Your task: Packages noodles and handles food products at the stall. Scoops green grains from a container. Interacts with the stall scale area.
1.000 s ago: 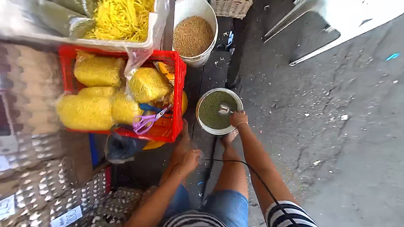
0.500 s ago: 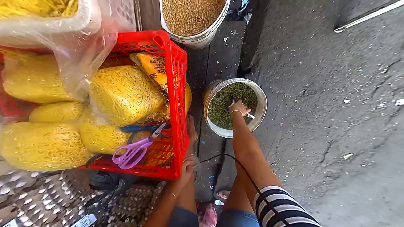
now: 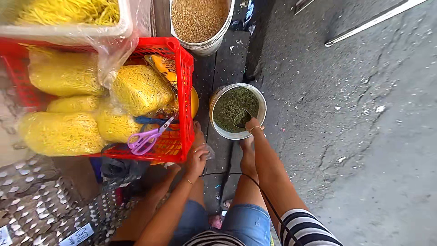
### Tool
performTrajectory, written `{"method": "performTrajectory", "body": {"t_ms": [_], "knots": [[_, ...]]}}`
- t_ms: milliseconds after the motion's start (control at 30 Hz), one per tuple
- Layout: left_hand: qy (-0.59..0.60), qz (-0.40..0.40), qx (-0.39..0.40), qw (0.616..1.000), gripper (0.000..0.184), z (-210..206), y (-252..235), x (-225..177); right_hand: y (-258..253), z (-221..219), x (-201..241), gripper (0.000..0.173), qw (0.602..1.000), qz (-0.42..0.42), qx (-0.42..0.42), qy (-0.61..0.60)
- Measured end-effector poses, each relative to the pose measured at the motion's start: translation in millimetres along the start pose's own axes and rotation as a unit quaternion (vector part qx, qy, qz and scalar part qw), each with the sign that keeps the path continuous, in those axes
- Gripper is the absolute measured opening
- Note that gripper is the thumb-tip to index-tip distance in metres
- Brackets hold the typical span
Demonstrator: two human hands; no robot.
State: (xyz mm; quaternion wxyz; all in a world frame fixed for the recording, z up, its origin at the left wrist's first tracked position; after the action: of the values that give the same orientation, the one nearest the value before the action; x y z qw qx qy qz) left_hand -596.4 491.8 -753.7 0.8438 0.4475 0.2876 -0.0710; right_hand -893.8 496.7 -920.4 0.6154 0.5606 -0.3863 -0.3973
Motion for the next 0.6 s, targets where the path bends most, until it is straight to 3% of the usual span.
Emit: {"method": "performTrajectory", "body": {"t_ms": [300,600], "knots": [[-0.05,0.002,0.058,0.997,0.028,-2.6,-40.9,-87.1,104.4,46.7,-62.2,0.045,0.996,0.087,0.006,0.023],[-0.075,-0.034,0.061,0.995,0.036,-7.3,-76.9,-149.0,187.4,76.5,-70.8,0.044,0.989,0.116,-0.009,0.095]]}}
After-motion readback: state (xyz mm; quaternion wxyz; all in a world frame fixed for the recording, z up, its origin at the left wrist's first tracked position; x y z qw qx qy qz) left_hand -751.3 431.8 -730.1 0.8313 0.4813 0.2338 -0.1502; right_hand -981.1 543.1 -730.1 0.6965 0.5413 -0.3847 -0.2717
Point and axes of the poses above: each hand's wrist, its own y-axis away from the middle knuckle, its own z-axis out of the back of the hand, x = y × z, the point moved 4 cm from there along -y, towards the middle knuckle, and after that the axes turned 11 degrees about x, right-handed, at the moved point
